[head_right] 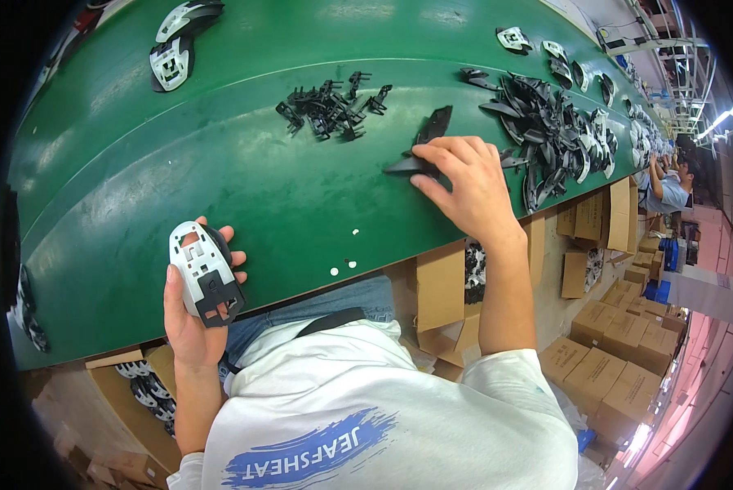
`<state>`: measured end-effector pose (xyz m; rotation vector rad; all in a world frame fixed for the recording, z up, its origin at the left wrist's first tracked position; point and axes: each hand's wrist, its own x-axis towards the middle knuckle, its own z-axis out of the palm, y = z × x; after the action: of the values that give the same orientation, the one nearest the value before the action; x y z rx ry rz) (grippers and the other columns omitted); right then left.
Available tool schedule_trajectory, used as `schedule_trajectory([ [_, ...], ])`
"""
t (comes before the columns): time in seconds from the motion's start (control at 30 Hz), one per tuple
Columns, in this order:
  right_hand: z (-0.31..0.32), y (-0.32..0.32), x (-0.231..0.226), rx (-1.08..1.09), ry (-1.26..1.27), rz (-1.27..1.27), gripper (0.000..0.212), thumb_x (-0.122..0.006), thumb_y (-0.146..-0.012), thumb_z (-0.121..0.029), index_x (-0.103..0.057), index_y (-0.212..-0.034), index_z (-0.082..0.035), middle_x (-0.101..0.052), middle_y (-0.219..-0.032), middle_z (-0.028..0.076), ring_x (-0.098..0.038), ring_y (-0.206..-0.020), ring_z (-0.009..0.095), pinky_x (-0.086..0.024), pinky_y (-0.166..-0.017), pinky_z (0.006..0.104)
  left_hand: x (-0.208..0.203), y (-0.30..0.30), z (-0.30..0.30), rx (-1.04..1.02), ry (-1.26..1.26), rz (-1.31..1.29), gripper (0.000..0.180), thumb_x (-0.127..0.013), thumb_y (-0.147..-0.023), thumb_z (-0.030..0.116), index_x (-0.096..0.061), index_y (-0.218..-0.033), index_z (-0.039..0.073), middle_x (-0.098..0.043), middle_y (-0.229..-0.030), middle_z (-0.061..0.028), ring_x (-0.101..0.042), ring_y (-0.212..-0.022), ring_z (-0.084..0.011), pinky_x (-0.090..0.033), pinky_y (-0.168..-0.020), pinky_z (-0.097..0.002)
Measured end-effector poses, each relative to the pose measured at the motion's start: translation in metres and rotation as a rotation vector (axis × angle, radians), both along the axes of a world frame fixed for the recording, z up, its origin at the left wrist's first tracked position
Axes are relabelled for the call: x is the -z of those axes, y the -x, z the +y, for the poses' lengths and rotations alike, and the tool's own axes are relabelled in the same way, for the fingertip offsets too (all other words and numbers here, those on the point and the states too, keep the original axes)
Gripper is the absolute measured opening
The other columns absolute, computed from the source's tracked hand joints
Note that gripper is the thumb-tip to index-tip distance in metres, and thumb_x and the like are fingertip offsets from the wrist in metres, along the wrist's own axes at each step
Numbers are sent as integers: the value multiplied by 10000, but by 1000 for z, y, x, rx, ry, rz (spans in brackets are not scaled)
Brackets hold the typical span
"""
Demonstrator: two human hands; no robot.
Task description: The person assembles computer mice by taking mouse shells from a conveyor belt, inserting plastic components into them by hand, snapping on outer panels, and packing the assembled units into a cardboard box.
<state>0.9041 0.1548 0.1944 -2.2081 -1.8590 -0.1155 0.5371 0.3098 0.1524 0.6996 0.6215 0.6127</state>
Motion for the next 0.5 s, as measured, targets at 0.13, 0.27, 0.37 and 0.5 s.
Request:
schedule_trajectory([
  [0.13, -2, -7, 7, 67, 20, 22, 274, -812, -860, -93, -775, -1131, -108, -744, -1124, 36, -659, -1075, 268, -471, -936, 411, -3, 0, 2, 17, -15, 24, 723, -423, -1120, 519, -347, -1645, 27, -576, -1509, -194, -680, -1222, -252, -582, -1012, -393],
  [0.27, 9, 3, 8, 138, -253, 85, 270, -830, -829, -3, -815, -1086, -83, -718, -1007, 88, -670, -958, 279, -531, -883, 390, -5, -1, -3, -50, 72, -18, 702, -336, -1149, 500, -336, -1642, -1, -582, -1498, -223, -700, -1183, -263, -612, -972, -384],
  [0.37, 25, 29, 7, 128, -431, 265, 293, -830, -852, 30, -823, -1125, -76, -712, -987, 88, -664, -831, 220, -530, -728, 312, -7, -1, -4, -33, 208, -139, 722, -291, -1154, 540, -337, -1643, 11, -564, -1519, -240, -701, -1190, -301, -607, -995, -407],
  [0.5, 59, 97, 7, -128, -491, 404, 371, -807, -814, 90, -823, -1152, -63, -744, -1046, 108, -716, -854, 203, -577, -712, 281, 0, -4, -3, 93, 327, -342, 722, -253, -1160, 549, -346, -1632, 11, -544, -1533, -268, -696, -1222, -344, -599, -1042, -422],
])
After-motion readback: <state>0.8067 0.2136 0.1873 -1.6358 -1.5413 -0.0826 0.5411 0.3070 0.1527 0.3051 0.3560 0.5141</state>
